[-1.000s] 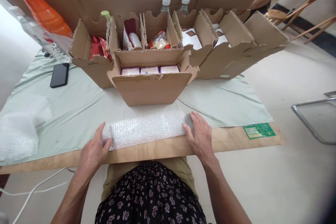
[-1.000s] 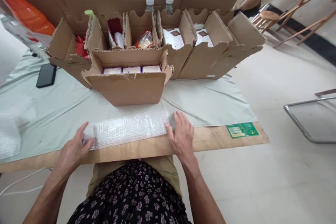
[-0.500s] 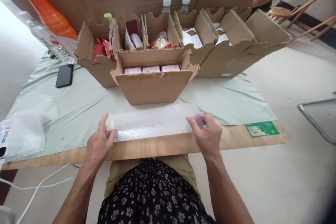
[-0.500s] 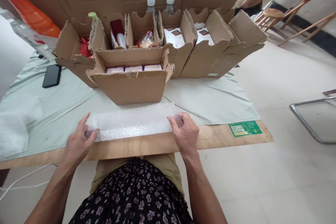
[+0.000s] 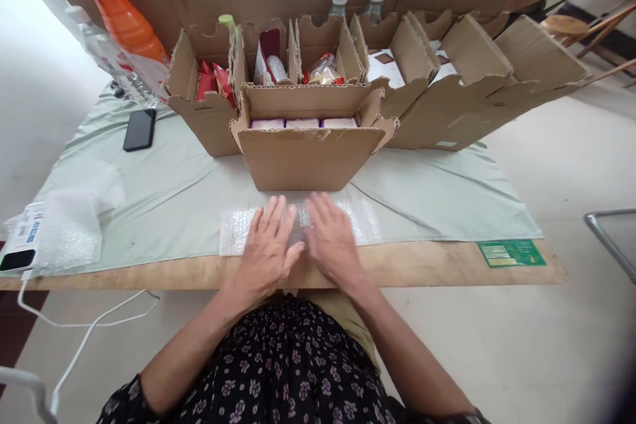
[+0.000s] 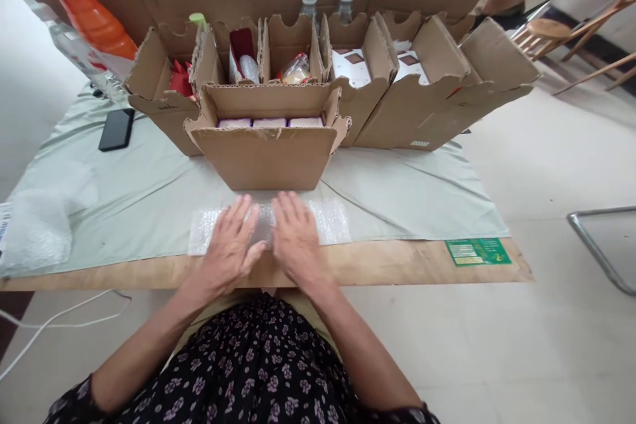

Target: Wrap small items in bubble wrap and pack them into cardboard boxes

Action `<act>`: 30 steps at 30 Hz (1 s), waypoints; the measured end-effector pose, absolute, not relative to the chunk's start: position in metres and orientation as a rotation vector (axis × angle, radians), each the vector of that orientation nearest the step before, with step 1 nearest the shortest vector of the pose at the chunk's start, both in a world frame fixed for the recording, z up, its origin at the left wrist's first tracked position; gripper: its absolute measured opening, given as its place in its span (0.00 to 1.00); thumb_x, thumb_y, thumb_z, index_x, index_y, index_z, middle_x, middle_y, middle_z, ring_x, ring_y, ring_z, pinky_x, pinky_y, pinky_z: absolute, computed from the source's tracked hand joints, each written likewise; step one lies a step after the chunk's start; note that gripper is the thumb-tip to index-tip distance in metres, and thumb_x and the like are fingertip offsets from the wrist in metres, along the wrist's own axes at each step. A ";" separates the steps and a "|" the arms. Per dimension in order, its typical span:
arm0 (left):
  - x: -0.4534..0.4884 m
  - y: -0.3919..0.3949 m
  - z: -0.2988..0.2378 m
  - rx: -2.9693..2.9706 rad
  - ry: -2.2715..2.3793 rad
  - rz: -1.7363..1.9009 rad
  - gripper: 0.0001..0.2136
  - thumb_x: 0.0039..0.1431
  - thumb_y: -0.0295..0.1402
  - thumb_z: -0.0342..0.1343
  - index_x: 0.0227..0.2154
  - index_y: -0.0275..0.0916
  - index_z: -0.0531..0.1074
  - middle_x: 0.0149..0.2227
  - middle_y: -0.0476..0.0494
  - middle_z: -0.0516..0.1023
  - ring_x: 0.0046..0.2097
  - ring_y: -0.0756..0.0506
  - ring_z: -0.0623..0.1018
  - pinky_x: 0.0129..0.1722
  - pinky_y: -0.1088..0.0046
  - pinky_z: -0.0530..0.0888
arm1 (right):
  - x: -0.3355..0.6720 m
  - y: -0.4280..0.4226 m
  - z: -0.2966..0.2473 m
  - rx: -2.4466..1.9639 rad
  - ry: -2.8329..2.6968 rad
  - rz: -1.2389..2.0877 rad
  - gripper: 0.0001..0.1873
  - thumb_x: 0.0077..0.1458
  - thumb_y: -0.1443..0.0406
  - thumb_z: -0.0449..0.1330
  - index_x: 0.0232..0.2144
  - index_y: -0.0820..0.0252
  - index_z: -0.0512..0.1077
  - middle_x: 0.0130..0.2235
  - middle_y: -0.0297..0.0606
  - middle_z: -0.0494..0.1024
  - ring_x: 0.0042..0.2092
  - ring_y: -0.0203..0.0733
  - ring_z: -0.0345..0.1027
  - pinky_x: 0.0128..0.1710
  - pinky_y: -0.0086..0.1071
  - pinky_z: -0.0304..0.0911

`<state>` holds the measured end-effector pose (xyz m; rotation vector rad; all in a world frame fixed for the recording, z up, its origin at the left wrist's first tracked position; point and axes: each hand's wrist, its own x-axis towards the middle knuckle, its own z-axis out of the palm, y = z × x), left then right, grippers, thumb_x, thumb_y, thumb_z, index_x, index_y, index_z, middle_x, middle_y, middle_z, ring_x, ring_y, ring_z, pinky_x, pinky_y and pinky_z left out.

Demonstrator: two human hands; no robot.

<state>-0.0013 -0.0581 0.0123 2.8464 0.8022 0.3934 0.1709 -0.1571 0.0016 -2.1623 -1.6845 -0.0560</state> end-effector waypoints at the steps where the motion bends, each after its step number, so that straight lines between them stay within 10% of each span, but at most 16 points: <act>1: 0.007 -0.060 0.006 2.858 0.781 0.285 0.29 0.73 0.42 0.45 0.70 0.32 0.56 0.74 0.29 0.56 0.75 0.33 0.55 0.72 0.49 0.54 | 0.163 -0.145 -0.003 -2.142 -1.754 0.029 0.28 0.70 0.63 0.48 0.67 0.66 0.63 0.70 0.51 0.64 0.72 0.53 0.52 0.68 0.48 0.53; 7: -0.004 -0.045 -0.016 2.890 0.921 0.012 0.29 0.73 0.45 0.45 0.71 0.38 0.57 0.75 0.30 0.53 0.75 0.29 0.54 0.72 0.40 0.49 | 0.196 -0.165 -0.032 -2.318 -1.688 0.052 0.38 0.70 0.47 0.48 0.72 0.65 0.56 0.73 0.52 0.58 0.74 0.57 0.49 0.71 0.54 0.45; 20: -0.033 -0.039 -0.006 2.835 1.124 0.037 0.33 0.70 0.51 0.49 0.70 0.35 0.58 0.74 0.22 0.52 0.74 0.22 0.52 0.69 0.33 0.50 | 0.228 -0.211 -0.034 -2.487 -1.520 -0.103 0.37 0.71 0.48 0.41 0.70 0.67 0.57 0.71 0.55 0.62 0.72 0.56 0.54 0.69 0.55 0.47; 30: -0.003 -0.052 0.002 2.903 0.704 0.072 0.26 0.73 0.37 0.45 0.70 0.36 0.58 0.74 0.32 0.56 0.75 0.34 0.55 0.73 0.49 0.54 | 0.174 -0.157 -0.005 -2.181 -1.916 0.051 0.31 0.72 0.57 0.44 0.70 0.65 0.59 0.72 0.47 0.60 0.74 0.49 0.50 0.72 0.48 0.45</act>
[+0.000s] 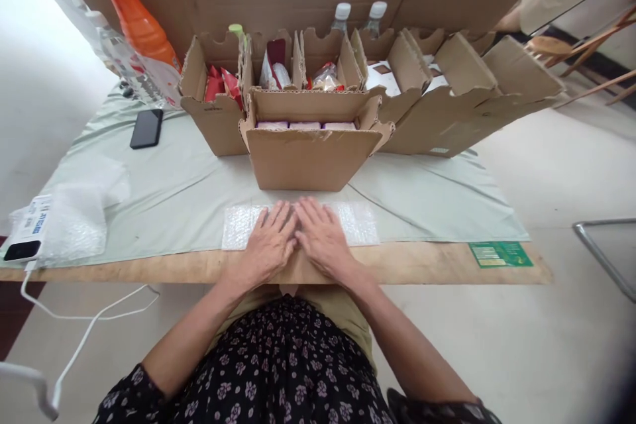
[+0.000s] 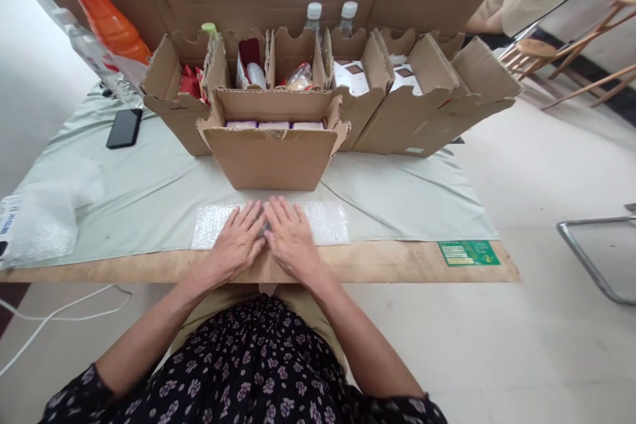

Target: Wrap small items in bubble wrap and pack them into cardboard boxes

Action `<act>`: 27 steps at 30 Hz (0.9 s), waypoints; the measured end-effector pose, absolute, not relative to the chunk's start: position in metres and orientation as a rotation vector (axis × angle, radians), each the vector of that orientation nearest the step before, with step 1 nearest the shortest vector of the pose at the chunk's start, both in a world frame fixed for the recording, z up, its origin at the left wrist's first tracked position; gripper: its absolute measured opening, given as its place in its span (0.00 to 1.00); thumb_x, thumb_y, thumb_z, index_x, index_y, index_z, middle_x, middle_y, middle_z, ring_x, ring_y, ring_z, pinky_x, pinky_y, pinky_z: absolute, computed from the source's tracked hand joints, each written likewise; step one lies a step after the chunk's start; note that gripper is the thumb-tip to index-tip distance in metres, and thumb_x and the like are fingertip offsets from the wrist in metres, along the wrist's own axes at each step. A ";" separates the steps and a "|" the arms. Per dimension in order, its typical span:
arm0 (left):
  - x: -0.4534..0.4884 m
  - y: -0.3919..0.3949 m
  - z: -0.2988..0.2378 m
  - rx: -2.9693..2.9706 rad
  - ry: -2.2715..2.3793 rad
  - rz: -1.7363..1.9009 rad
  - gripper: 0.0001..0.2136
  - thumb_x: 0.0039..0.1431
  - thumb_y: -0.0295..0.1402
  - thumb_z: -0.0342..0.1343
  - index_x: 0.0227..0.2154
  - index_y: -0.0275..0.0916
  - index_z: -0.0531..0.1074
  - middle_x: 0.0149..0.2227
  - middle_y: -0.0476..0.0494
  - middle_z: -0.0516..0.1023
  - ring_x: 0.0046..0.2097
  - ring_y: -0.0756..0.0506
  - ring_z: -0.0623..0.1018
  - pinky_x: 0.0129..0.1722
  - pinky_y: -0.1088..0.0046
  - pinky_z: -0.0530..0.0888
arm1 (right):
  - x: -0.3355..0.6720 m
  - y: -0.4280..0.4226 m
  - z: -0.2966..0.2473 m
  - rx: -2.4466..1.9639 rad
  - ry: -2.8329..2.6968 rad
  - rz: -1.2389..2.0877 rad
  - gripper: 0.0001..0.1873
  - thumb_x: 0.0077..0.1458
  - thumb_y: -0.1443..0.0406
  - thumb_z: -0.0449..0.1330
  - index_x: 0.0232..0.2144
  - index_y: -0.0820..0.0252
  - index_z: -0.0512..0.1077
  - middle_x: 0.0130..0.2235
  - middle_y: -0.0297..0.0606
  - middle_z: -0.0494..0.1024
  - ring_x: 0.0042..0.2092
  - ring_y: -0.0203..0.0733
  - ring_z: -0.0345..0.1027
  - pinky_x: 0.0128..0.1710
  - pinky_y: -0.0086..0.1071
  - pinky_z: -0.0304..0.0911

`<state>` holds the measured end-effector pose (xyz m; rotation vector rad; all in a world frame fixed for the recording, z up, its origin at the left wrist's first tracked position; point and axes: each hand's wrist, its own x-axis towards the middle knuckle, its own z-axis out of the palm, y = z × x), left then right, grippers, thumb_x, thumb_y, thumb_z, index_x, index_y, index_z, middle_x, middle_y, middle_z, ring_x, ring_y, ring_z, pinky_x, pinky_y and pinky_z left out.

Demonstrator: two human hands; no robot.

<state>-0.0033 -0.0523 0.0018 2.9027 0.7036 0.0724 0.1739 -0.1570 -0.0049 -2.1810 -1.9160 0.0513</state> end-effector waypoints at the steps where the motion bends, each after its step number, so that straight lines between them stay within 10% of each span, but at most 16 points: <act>1: -0.005 -0.050 -0.002 2.904 0.750 0.044 0.27 0.73 0.40 0.46 0.70 0.35 0.59 0.74 0.31 0.57 0.75 0.33 0.56 0.72 0.47 0.54 | 0.172 -0.154 -0.009 -2.178 -1.955 0.098 0.31 0.72 0.56 0.45 0.70 0.64 0.59 0.72 0.46 0.60 0.74 0.49 0.51 0.72 0.47 0.46; 6: -0.041 -0.032 -0.015 2.912 1.017 0.028 0.35 0.69 0.52 0.48 0.71 0.33 0.56 0.75 0.24 0.51 0.75 0.26 0.52 0.71 0.39 0.51 | 0.215 -0.209 -0.033 -2.447 -1.705 -0.055 0.34 0.71 0.51 0.44 0.71 0.64 0.57 0.73 0.48 0.59 0.73 0.52 0.52 0.71 0.51 0.44; 16: -0.003 -0.077 0.010 2.825 0.678 0.134 0.29 0.73 0.45 0.46 0.72 0.39 0.54 0.76 0.32 0.48 0.77 0.31 0.48 0.73 0.42 0.48 | 0.236 -0.226 -0.026 -2.477 -1.048 -0.170 0.24 0.65 0.52 0.52 0.50 0.65 0.73 0.61 0.60 0.73 0.62 0.65 0.65 0.59 0.56 0.58; 21: 0.023 -0.094 0.013 2.741 0.470 -0.023 0.26 0.74 0.45 0.46 0.68 0.37 0.61 0.74 0.30 0.55 0.76 0.30 0.52 0.72 0.38 0.48 | 0.233 -0.218 -0.017 -2.235 -0.884 0.000 0.12 0.58 0.54 0.57 0.35 0.57 0.70 0.42 0.47 0.82 0.45 0.52 0.74 0.49 0.48 0.67; 27: 0.022 -0.092 0.029 2.271 0.502 0.179 0.22 0.70 0.41 0.53 0.62 0.37 0.69 0.70 0.31 0.65 0.73 0.33 0.60 0.72 0.45 0.56 | 0.212 -0.226 0.034 -1.907 -0.745 0.080 0.22 0.56 0.54 0.66 0.49 0.58 0.70 0.37 0.36 0.76 0.36 0.41 0.74 0.37 0.37 0.72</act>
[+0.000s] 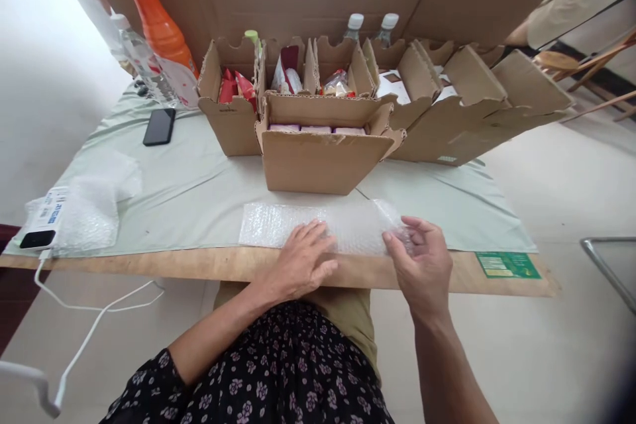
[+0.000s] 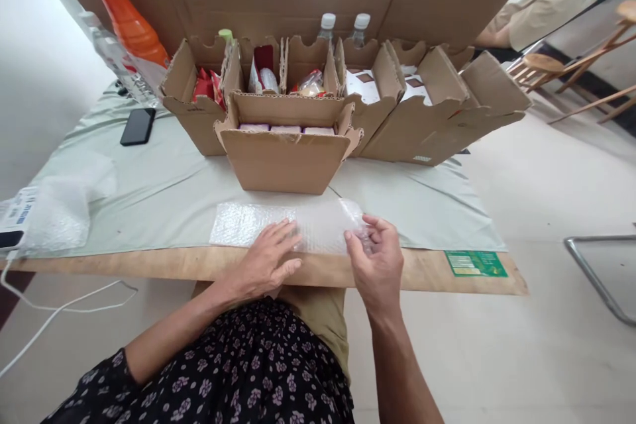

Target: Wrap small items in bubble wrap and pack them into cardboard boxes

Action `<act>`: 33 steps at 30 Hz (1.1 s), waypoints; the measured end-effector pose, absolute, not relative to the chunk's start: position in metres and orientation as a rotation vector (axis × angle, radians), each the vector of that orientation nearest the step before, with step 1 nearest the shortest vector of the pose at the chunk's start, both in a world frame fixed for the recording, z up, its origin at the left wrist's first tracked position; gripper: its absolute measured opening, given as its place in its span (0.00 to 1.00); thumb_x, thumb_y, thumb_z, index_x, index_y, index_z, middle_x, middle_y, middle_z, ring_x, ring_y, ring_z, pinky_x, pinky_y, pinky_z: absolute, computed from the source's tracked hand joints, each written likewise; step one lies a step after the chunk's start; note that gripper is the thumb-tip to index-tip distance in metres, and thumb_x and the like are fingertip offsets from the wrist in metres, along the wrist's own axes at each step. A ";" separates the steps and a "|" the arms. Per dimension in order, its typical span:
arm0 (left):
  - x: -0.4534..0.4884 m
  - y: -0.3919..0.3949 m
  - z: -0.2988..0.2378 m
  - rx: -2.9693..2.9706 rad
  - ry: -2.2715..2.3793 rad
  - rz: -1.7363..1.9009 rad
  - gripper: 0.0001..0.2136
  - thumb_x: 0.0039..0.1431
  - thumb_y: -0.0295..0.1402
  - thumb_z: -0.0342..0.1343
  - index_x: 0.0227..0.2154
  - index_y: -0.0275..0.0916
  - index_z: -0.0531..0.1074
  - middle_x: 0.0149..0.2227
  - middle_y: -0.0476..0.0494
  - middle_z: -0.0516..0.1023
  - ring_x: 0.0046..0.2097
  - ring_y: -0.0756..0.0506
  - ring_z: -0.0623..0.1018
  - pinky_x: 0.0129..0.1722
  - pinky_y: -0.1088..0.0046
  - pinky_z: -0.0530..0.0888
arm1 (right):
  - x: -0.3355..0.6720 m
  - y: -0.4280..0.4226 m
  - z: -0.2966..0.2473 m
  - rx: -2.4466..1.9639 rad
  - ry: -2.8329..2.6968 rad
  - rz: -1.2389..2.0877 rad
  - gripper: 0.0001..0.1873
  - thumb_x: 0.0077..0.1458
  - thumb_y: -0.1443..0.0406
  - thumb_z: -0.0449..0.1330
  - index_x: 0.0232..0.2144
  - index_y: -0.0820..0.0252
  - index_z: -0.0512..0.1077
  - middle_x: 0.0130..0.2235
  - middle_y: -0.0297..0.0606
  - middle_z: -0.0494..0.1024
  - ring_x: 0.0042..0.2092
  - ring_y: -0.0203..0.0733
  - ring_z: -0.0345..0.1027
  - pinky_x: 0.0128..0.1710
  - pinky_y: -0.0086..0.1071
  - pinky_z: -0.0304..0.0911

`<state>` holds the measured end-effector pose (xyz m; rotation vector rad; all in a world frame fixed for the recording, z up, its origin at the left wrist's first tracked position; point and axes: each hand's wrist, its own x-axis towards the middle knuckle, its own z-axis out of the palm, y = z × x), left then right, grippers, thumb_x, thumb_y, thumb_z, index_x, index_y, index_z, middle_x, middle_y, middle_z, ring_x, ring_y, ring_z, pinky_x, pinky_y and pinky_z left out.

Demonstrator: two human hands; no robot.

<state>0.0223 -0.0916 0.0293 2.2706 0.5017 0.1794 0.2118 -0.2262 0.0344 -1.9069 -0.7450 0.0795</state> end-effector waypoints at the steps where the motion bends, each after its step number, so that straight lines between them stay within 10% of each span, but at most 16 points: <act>1: 0.019 -0.089 0.032 2.098 0.569 0.256 0.22 0.69 0.41 0.54 0.61 0.37 0.71 0.67 0.31 0.69 0.69 0.34 0.67 0.69 0.48 0.62 | 0.199 -0.220 0.042 -1.859 -0.767 0.104 0.23 0.57 0.56 0.67 0.52 0.57 0.70 0.38 0.35 0.76 0.36 0.40 0.74 0.37 0.37 0.73; 7: -0.013 -0.056 0.030 1.444 0.844 0.443 0.27 0.65 0.51 0.51 0.56 0.34 0.72 0.45 0.38 0.82 0.42 0.42 0.82 0.36 0.68 0.78 | 0.124 -0.167 0.044 -1.667 -1.285 0.564 0.38 0.62 0.59 0.64 0.70 0.51 0.56 0.50 0.41 0.79 0.44 0.42 0.77 0.43 0.39 0.76; 11: -0.023 -0.036 0.021 1.622 1.097 0.519 0.15 0.60 0.38 0.55 0.45 0.36 0.77 0.34 0.48 0.80 0.35 0.46 0.77 0.36 0.72 0.73 | 0.130 -0.163 0.034 -1.669 -1.406 0.549 0.31 0.65 0.60 0.61 0.67 0.50 0.60 0.51 0.41 0.81 0.50 0.45 0.77 0.51 0.44 0.73; 16: -0.024 -0.024 0.015 1.745 1.307 0.495 0.21 0.57 0.29 0.58 0.54 0.36 0.76 0.31 0.47 0.79 0.35 0.43 0.77 0.41 0.68 0.72 | 0.151 -0.163 0.022 -1.850 -1.658 0.153 0.15 0.68 0.63 0.56 0.54 0.54 0.74 0.53 0.44 0.81 0.56 0.52 0.74 0.53 0.48 0.68; 25: -0.033 -0.024 0.021 2.435 1.513 0.311 0.27 0.65 0.32 0.58 0.66 0.33 0.64 0.53 0.30 0.79 0.52 0.33 0.79 0.51 0.57 0.76 | 0.146 -0.146 -0.001 -2.051 -1.916 0.082 0.17 0.68 0.64 0.54 0.55 0.57 0.75 0.61 0.48 0.76 0.61 0.57 0.68 0.53 0.50 0.65; 33: -0.026 -0.039 -0.007 2.824 0.947 0.203 0.25 0.72 0.34 0.47 0.68 0.31 0.61 0.73 0.27 0.58 0.75 0.32 0.56 0.73 0.46 0.53 | 0.141 -0.127 -0.016 -1.980 -2.008 0.159 0.28 0.69 0.59 0.53 0.69 0.56 0.62 0.70 0.47 0.64 0.72 0.56 0.55 0.68 0.55 0.54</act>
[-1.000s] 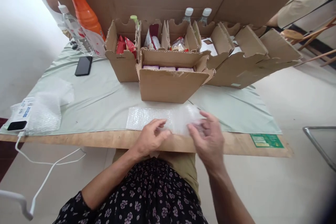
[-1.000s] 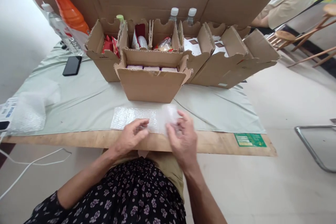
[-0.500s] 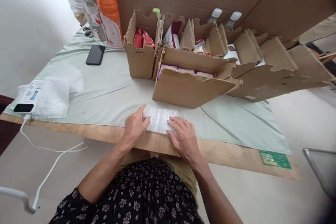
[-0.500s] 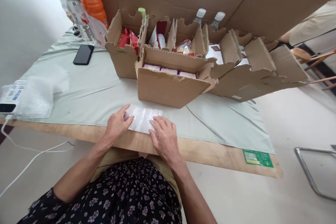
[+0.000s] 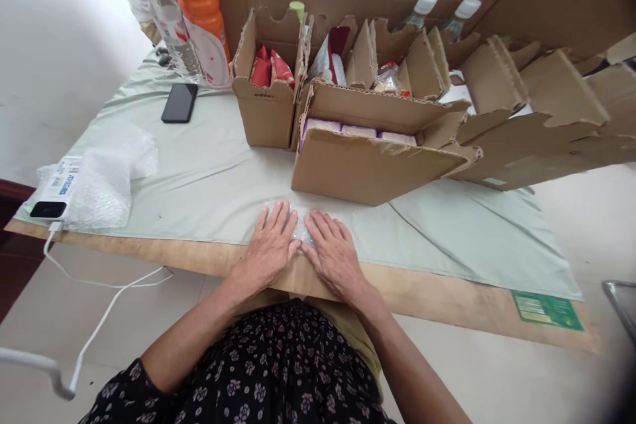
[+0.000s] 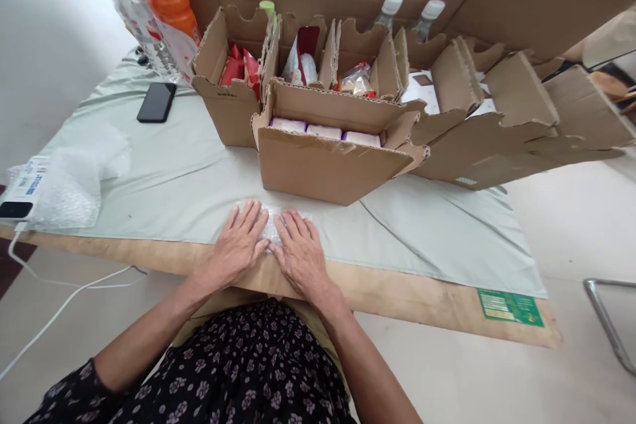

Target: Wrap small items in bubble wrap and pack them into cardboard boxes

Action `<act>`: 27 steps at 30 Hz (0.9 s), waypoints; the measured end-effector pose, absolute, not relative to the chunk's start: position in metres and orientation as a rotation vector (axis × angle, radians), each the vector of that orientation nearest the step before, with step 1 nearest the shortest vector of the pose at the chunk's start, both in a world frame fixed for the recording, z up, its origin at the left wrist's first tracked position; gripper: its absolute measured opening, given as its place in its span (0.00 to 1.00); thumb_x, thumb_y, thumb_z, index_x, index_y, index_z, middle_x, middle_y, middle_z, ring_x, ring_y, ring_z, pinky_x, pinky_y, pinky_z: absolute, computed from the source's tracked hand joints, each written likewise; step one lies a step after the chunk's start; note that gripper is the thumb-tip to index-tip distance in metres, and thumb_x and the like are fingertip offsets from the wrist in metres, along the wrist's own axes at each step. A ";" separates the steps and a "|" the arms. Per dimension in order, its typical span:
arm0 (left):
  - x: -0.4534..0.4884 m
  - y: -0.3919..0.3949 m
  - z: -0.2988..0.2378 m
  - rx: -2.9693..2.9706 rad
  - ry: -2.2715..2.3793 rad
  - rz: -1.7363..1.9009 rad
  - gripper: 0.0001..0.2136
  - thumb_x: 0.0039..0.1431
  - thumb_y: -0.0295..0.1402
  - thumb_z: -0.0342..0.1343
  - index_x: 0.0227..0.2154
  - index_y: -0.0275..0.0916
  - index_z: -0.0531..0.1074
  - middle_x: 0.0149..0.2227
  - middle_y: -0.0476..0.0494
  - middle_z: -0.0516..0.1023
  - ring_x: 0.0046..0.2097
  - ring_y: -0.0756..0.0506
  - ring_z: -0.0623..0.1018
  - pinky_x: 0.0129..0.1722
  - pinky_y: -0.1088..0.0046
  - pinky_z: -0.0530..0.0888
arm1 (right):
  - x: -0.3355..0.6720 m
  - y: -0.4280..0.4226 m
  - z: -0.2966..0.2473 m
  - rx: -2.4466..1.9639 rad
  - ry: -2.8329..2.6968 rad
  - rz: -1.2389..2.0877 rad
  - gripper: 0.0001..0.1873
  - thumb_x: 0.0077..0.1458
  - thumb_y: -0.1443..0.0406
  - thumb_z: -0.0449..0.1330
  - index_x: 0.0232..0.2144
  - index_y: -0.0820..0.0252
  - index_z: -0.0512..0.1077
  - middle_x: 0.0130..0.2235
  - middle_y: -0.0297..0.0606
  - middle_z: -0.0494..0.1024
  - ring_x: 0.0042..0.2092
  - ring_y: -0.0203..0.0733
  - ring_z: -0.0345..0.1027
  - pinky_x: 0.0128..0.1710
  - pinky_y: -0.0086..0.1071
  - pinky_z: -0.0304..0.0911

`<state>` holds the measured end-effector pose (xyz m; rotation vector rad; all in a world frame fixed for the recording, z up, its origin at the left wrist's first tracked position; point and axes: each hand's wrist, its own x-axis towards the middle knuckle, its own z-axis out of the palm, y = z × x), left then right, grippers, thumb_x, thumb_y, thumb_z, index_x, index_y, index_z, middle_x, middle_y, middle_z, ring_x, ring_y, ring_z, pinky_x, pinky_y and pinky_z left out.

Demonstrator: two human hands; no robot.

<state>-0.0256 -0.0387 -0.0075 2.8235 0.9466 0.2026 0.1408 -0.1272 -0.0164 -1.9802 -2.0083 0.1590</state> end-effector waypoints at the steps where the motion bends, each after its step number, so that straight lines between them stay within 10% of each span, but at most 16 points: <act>1: -0.026 -0.039 -0.011 2.822 0.949 0.146 0.26 0.72 0.36 0.47 0.69 0.31 0.60 0.74 0.27 0.57 0.75 0.32 0.56 0.73 0.46 0.52 | 0.141 -0.125 -0.021 -1.988 -2.014 0.180 0.29 0.69 0.58 0.53 0.69 0.56 0.61 0.71 0.47 0.64 0.72 0.56 0.54 0.69 0.55 0.52; 7: -0.026 -0.038 -0.014 2.804 1.016 0.054 0.28 0.72 0.40 0.47 0.70 0.34 0.58 0.75 0.28 0.53 0.75 0.31 0.54 0.72 0.42 0.52 | 0.171 -0.145 -0.012 -1.830 -2.059 0.403 0.33 0.68 0.56 0.54 0.71 0.56 0.58 0.73 0.47 0.58 0.74 0.53 0.50 0.71 0.56 0.53; 14: -0.032 -0.037 -0.012 2.808 0.950 0.107 0.29 0.72 0.44 0.47 0.70 0.35 0.58 0.75 0.24 0.52 0.76 0.29 0.52 0.71 0.35 0.49 | 0.214 -0.171 0.004 -1.783 -2.167 0.317 0.34 0.58 0.78 0.50 0.63 0.53 0.71 0.69 0.44 0.68 0.71 0.52 0.59 0.63 0.56 0.64; 20: -0.036 -0.036 -0.008 2.741 0.873 0.143 0.43 0.58 0.56 0.62 0.70 0.35 0.60 0.74 0.18 0.50 0.75 0.23 0.51 0.68 0.29 0.45 | 0.203 -0.139 0.012 -1.736 -2.119 0.371 0.22 0.63 0.73 0.51 0.50 0.53 0.79 0.65 0.43 0.73 0.69 0.53 0.62 0.61 0.55 0.64; 24: -0.043 -0.035 0.001 2.519 0.903 0.347 0.22 0.64 0.37 0.56 0.60 0.39 0.72 0.69 0.30 0.67 0.73 0.29 0.61 0.70 0.32 0.45 | 0.197 -0.141 0.029 -1.695 -1.696 0.485 0.16 0.68 0.64 0.51 0.46 0.52 0.79 0.48 0.40 0.84 0.53 0.49 0.76 0.55 0.47 0.68; 27: -0.054 -0.036 0.017 2.166 0.918 0.476 0.15 0.66 0.31 0.48 0.47 0.40 0.79 0.51 0.38 0.84 0.58 0.37 0.79 0.64 0.47 0.66 | 0.193 -0.151 0.041 -1.707 -1.417 0.560 0.16 0.69 0.57 0.52 0.42 0.55 0.79 0.38 0.38 0.83 0.39 0.45 0.76 0.43 0.39 0.71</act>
